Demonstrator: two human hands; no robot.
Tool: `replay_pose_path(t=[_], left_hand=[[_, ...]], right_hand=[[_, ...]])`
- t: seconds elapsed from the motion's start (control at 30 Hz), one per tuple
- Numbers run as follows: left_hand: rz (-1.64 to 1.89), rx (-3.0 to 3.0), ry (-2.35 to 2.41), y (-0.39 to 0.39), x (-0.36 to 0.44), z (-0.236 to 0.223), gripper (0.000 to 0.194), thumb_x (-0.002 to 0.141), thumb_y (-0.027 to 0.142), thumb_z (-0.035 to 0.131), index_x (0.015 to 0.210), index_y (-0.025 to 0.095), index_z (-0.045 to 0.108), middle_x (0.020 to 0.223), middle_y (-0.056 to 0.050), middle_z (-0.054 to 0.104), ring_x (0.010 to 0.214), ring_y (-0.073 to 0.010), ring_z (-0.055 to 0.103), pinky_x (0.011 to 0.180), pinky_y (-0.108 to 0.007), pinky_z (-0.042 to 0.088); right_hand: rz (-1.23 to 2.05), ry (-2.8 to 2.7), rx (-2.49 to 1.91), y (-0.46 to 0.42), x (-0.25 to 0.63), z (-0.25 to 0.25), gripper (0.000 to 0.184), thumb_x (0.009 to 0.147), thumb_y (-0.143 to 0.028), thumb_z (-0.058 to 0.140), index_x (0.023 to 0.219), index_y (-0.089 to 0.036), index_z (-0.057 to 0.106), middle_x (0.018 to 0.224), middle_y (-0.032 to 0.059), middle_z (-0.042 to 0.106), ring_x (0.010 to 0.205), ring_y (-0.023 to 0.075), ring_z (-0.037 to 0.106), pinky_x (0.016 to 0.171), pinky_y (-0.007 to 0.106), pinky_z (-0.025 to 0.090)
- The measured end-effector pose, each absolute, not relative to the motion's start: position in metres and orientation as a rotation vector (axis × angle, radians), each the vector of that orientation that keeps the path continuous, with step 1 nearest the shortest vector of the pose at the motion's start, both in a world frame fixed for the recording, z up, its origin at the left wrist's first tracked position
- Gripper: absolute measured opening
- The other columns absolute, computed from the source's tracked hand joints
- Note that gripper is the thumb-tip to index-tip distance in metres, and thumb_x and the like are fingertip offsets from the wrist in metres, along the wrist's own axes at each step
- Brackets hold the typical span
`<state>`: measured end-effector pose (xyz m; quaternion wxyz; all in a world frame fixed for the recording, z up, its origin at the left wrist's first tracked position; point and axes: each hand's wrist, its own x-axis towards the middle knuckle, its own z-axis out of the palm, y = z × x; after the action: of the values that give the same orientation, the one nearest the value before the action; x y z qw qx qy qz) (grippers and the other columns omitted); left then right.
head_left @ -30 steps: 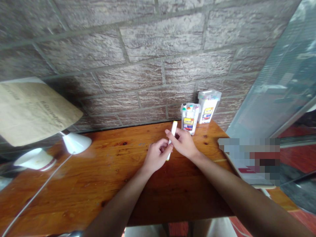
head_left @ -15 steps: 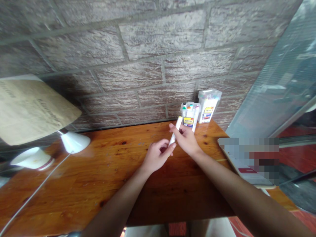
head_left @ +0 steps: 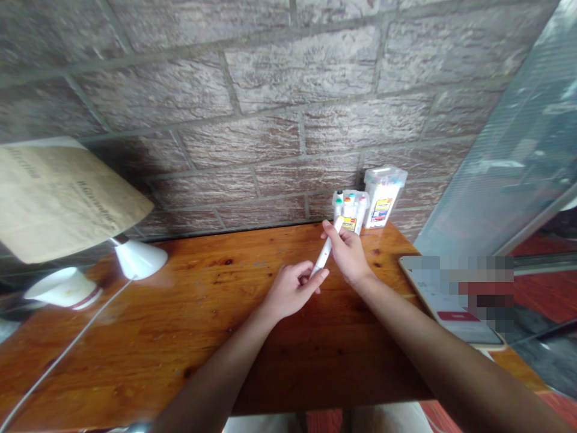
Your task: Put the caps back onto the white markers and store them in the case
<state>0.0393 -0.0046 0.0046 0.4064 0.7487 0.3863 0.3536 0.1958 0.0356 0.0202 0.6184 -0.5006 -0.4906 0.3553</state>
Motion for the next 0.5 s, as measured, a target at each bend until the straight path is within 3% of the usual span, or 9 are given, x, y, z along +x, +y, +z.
replay_pose_path(t=[0.17, 0.5], left_hand=[[0.874, 1.919, 0.997, -0.0056, 0.0401, 0.0031, 0.042, 0.092, 0.051, 0.055, 0.068, 0.017, 0.057, 0.063, 0.000, 0.066, 0.055, -0.0097, 0.056, 0.053, -0.021, 0.037], [0.871, 1.931, 1.016, -0.0039, 0.0408, 0.0024, 0.042, 0.092, 0.050, 0.056, 0.067, 0.017, 0.057, 0.063, -0.001, 0.067, 0.056, -0.0101, 0.059, 0.054, -0.020, 0.038]], right_hand=[[0.758, -1.154, -1.173, 0.0364, 0.1972, 0.0223, 0.048, 0.080, -0.064, 0.063, 0.065, -0.018, 0.064, 0.054, -0.0038, 0.046, 0.057, 0.0125, 0.044, 0.059, 0.028, 0.035], [0.749, -1.226, -1.179, 0.0339, 0.1961, 0.0253, 0.048, 0.082, -0.063, 0.060, 0.066, -0.017, 0.064, 0.054, -0.0035, 0.046, 0.057, 0.0128, 0.043, 0.058, 0.028, 0.033]])
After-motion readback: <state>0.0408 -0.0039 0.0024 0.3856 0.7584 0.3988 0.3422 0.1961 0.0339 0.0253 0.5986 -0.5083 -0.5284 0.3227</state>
